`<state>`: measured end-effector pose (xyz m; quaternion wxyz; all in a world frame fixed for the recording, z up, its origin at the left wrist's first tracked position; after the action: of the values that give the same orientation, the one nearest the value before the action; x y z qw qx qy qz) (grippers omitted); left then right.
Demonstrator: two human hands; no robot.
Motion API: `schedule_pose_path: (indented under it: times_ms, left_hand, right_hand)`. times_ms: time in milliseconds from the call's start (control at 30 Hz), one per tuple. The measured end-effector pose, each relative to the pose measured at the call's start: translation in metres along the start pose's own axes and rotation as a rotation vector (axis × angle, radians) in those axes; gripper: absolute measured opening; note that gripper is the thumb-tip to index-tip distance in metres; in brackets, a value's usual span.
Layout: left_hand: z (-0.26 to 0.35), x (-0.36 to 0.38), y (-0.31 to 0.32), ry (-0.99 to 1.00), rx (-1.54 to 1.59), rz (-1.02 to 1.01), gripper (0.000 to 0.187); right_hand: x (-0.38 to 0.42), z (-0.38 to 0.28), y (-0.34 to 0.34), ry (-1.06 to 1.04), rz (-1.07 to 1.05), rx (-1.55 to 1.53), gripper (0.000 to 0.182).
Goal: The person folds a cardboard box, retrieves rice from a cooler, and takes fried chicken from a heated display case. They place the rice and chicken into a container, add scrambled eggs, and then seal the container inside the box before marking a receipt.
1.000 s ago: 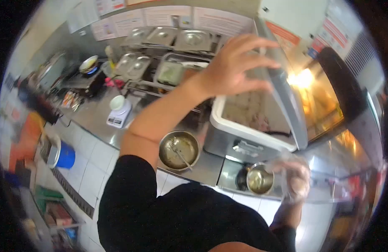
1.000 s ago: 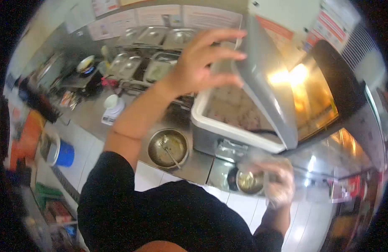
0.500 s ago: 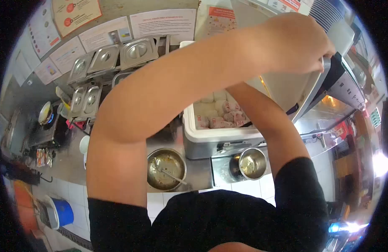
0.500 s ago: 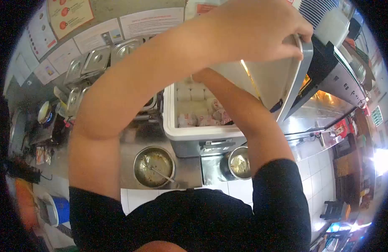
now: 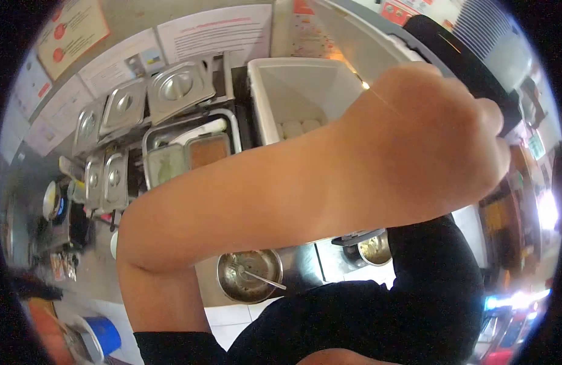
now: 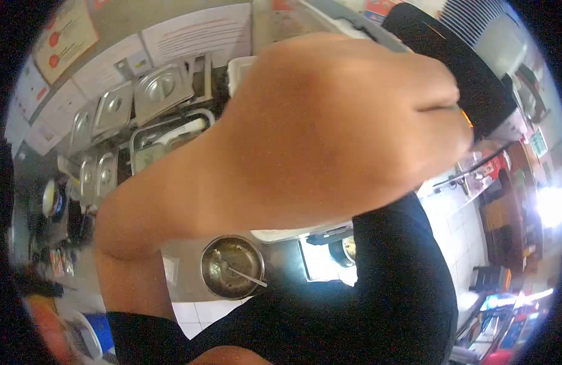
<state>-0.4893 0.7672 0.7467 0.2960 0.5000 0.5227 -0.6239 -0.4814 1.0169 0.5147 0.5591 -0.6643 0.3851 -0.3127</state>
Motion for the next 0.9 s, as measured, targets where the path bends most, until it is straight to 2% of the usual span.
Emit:
schedule_pose_path:
  times_ms: [133, 200, 267, 333, 467, 600, 633, 700, 733, 767, 800, 867, 900]
  left_hand:
    - [0.003, 0.009, -0.003, 0.093, 0.134, 0.064, 0.009]
    - [-0.002, 0.006, 0.002, 0.016, 0.041, -0.096, 0.028]
    - [0.001, 0.001, 0.003, -0.001, 0.064, -0.132, 0.029]
    - [0.003, -0.001, 0.008, -0.061, 0.029, -0.158, 0.027]
    - [0.012, -0.014, 0.016, -0.047, 0.026, -0.172, 0.031]
    - [0.016, -0.035, 0.029, -0.026, 0.046, -0.273, 0.035]
    - [0.016, -0.036, 0.029, 0.001, 0.003, -0.303, 0.036]
    - [0.005, -0.023, 0.019, -0.068, -0.045, -0.37, 0.041]
    - [0.003, -0.011, 0.012, -0.07, -0.127, -0.382, 0.044]
    - [0.0, 0.005, 0.003, -0.069, -0.212, -0.391, 0.048]
    - [-0.003, 0.026, -0.01, -0.067, -0.294, -0.371, 0.051]
    - [-0.003, 0.067, -0.031, -0.044, -0.42, -0.298, 0.055]
    - [0.003, 0.084, -0.037, -0.025, -0.474, -0.264, 0.054]
  right_hand:
    - [0.033, 0.002, -0.042, 0.111, 0.035, 0.033, 0.052]
    - [0.064, 0.01, -0.071, 0.206, 0.067, 0.053, 0.052]
    - [0.098, 0.012, -0.087, 0.293, 0.072, 0.059, 0.052]
    - [0.127, 0.008, -0.094, 0.359, 0.067, 0.043, 0.053]
    - [0.161, -0.027, -0.089, 0.41, 0.026, -0.003, 0.053]
    - [0.201, -0.057, -0.085, 0.444, -0.045, -0.022, 0.054]
    - [0.211, -0.064, -0.085, 0.441, -0.05, -0.02, 0.054]
    - [0.226, -0.083, -0.08, 0.412, -0.067, -0.024, 0.054]
    - [0.251, -0.101, -0.06, 0.181, 0.106, -0.089, 0.069]
    - [0.296, -0.138, -0.063, 0.048, 0.096, -0.023, 0.067]
    - [0.33, -0.155, -0.047, -0.185, 0.205, -0.189, 0.065]
    - [0.402, -0.163, -0.025, -0.345, 0.352, -0.544, 0.064]
    - [0.447, -0.138, -0.008, -0.082, 0.413, -0.507, 0.061]
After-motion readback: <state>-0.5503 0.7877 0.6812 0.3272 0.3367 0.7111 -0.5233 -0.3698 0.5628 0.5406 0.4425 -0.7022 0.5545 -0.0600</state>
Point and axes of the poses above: each hand's wrist, its own x-axis away from the middle knuckle, its own y-axis out of the palm, z = x × y, the point moved 7 cm from there along -x, towards the middle knuckle, and after that the axes turned 9 degrees about -y, right-handed, at the moved point
